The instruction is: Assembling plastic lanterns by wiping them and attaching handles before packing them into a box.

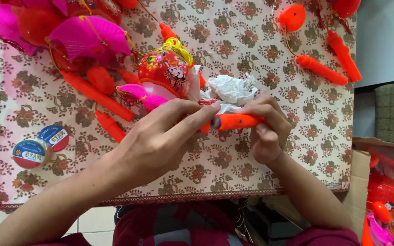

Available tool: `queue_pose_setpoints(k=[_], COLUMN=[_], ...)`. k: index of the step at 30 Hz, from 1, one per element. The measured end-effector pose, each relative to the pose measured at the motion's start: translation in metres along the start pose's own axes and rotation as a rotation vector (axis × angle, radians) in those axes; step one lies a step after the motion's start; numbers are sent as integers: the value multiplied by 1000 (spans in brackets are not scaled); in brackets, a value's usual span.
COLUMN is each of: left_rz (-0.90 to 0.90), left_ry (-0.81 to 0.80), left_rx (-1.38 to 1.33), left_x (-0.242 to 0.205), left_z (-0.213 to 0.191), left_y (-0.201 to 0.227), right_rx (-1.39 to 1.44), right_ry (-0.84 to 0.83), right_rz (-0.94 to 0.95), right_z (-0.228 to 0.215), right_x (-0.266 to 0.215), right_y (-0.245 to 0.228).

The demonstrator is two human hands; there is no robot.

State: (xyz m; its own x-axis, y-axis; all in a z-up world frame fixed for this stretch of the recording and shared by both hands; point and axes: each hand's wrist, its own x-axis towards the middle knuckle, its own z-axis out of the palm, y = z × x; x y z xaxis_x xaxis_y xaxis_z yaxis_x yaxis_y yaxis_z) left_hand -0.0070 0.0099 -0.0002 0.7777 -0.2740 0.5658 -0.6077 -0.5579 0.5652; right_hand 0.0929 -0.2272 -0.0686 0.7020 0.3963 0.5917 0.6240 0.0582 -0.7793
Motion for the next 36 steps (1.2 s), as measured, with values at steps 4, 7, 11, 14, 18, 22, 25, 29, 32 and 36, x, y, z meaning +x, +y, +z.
queue_pose_setpoints(k=[4,7,11,14,18,22,25,29,32,36], left_rz=[-32,-56,-73,-71,-29,29,57,142,168,102], left_ry=[28,71,72,65,100,156,172,168,122,100], left_rx=[-67,-91,-46,-10,97,59,72,100,166,189], left_x=[0,4,7,4,9,10,10,12,8,9], left_z=[4,3,2,4,2,2,3,0,5,6], left_y=[-1,0,-1,-6,-7,-9,-11,-12,-11,-12], right_rx=[-178,-291,-452,-507,-432,-213,-134,26,105,73], right_ry=[-57,-33,-25,-10,58,29,7,-25,-24,-60], right_rz=[-107,-218,-363,-448,-454,-340,-233,87,289,154], right_z=[-2,-5,-7,-11,-14,-8,-5,-6,-4,0], right_x=[3,3,9,7,0,7,5,-4,-4,-3], right_y=[-3,2,-5,2,18,8,6,16,11,11])
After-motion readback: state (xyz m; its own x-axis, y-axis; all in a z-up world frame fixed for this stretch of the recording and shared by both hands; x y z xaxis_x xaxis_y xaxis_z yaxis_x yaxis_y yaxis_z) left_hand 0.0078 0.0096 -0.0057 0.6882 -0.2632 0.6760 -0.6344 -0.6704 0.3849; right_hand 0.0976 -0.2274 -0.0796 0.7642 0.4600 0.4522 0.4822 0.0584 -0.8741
